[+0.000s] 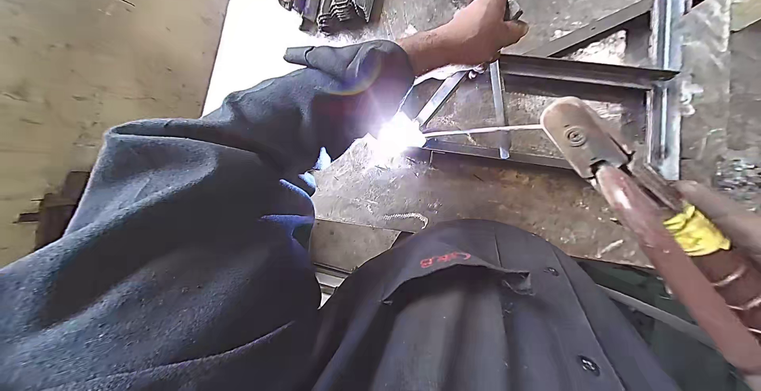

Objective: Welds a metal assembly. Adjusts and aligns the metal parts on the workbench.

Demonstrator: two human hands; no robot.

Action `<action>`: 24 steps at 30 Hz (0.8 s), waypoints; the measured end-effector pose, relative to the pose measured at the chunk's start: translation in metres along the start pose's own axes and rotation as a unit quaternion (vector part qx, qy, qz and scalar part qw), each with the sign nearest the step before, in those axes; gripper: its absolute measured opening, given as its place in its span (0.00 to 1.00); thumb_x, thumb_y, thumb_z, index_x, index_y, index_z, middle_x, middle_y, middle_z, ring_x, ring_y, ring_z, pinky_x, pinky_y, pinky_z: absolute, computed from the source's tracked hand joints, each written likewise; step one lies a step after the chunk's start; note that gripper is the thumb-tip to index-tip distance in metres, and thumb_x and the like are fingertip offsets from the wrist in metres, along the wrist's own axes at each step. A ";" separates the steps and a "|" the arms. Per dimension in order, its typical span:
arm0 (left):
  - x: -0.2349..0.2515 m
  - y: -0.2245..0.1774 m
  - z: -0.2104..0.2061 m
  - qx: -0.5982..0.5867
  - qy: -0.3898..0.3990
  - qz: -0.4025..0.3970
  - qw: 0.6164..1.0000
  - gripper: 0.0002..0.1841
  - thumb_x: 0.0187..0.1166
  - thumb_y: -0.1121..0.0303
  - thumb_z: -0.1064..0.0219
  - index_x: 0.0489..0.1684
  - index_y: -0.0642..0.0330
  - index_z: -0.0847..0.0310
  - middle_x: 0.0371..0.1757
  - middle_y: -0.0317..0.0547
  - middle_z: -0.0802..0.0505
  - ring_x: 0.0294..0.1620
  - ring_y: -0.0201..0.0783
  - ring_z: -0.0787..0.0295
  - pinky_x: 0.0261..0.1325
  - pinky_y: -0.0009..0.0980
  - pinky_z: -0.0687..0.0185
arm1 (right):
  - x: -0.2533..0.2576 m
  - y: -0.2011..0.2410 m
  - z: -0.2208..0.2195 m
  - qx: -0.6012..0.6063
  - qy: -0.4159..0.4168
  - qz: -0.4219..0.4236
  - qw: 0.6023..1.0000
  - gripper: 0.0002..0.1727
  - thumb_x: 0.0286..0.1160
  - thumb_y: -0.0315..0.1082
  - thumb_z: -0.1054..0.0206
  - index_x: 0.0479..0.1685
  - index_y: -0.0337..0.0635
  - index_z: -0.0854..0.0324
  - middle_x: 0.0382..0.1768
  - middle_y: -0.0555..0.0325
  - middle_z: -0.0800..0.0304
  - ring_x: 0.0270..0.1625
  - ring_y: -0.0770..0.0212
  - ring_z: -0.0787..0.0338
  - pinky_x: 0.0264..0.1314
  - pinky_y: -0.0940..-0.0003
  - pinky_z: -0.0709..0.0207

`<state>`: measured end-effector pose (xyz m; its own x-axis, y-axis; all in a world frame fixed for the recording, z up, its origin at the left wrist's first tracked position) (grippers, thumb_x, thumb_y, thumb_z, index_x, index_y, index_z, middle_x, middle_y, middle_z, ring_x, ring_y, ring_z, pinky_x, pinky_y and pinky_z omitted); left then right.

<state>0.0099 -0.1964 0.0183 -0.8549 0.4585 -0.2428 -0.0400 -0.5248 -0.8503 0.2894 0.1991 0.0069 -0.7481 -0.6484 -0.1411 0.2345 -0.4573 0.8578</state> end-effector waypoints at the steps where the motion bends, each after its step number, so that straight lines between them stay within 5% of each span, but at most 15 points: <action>1: 0.000 0.000 0.000 -0.002 0.002 -0.001 1.000 0.12 0.89 0.62 0.39 0.33 0.58 0.25 0.19 0.35 0.23 0.13 0.29 0.28 0.21 0.27 0.25 | -0.003 -0.001 -0.004 0.009 -0.027 -0.067 0.997 0.78 0.31 0.70 0.10 0.95 0.51 0.48 0.76 0.63 0.21 0.65 0.69 0.13 0.64 0.71 0.12; 4: -0.002 0.000 -0.003 -0.046 0.001 -0.001 0.999 0.12 0.89 0.64 0.40 0.32 0.57 0.28 0.17 0.35 0.26 0.11 0.29 0.30 0.17 0.25 0.27 | 0.021 0.040 -0.013 0.002 -0.038 -0.099 0.994 0.79 0.27 0.70 0.09 0.95 0.52 0.48 0.73 0.61 0.18 0.57 0.67 0.10 0.56 0.66 0.08; 9: -0.003 0.002 -0.004 -0.089 0.012 0.011 0.996 0.12 0.89 0.65 0.41 0.32 0.57 0.30 0.15 0.34 0.28 0.09 0.29 0.33 0.15 0.25 0.28 | 0.102 0.167 -0.028 0.004 -0.032 -0.144 0.989 0.65 0.48 0.54 0.11 0.89 0.29 0.41 0.68 0.39 0.15 0.59 0.62 0.12 0.66 0.66 0.17; 13: -0.006 -0.003 -0.002 -0.052 0.000 -0.004 0.999 0.11 0.89 0.66 0.40 0.33 0.58 0.28 0.19 0.35 0.26 0.12 0.27 0.31 0.17 0.23 0.28 | 0.091 0.156 -0.027 0.007 -0.040 -0.113 0.993 0.66 0.47 0.56 0.11 0.90 0.33 0.42 0.72 0.43 0.17 0.61 0.64 0.12 0.67 0.66 0.17; 17: -0.009 -0.007 0.000 -0.024 0.003 -0.001 1.000 0.11 0.90 0.64 0.40 0.34 0.58 0.27 0.22 0.34 0.25 0.13 0.26 0.31 0.19 0.22 0.27 | 0.038 0.082 -0.026 -0.020 -0.059 -0.023 0.998 0.74 0.37 0.68 0.12 0.93 0.43 0.44 0.77 0.52 0.20 0.67 0.60 0.11 0.70 0.61 0.13; 21: -0.006 -0.002 -0.003 -0.068 0.003 0.002 0.998 0.10 0.88 0.66 0.39 0.35 0.58 0.28 0.20 0.36 0.25 0.12 0.28 0.31 0.17 0.23 0.29 | 0.060 0.120 -0.025 -0.041 -0.044 -0.150 0.987 0.75 0.28 0.61 0.05 0.93 0.49 0.41 0.73 0.56 0.16 0.59 0.63 0.11 0.65 0.61 0.15; 24: -0.005 -0.001 -0.003 -0.066 0.005 -0.001 0.998 0.10 0.89 0.65 0.39 0.34 0.57 0.28 0.19 0.35 0.26 0.12 0.29 0.31 0.16 0.24 0.29 | 0.059 0.108 -0.023 -0.063 -0.025 -0.026 0.997 0.72 0.42 0.71 0.15 0.92 0.38 0.43 0.72 0.47 0.17 0.61 0.64 0.10 0.62 0.67 0.11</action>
<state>0.0158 -0.1959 0.0190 -0.8496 0.4667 -0.2457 0.0282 -0.4250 -0.9048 0.2845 0.0980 0.0797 -0.7903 -0.5921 -0.1576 0.2680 -0.5653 0.7802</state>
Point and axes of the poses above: each hand's wrist, its own x-axis towards the middle knuckle, its own z-axis out of the back of the hand, y = z × x, the point moved 5 cm from there along x, towards the middle knuckle
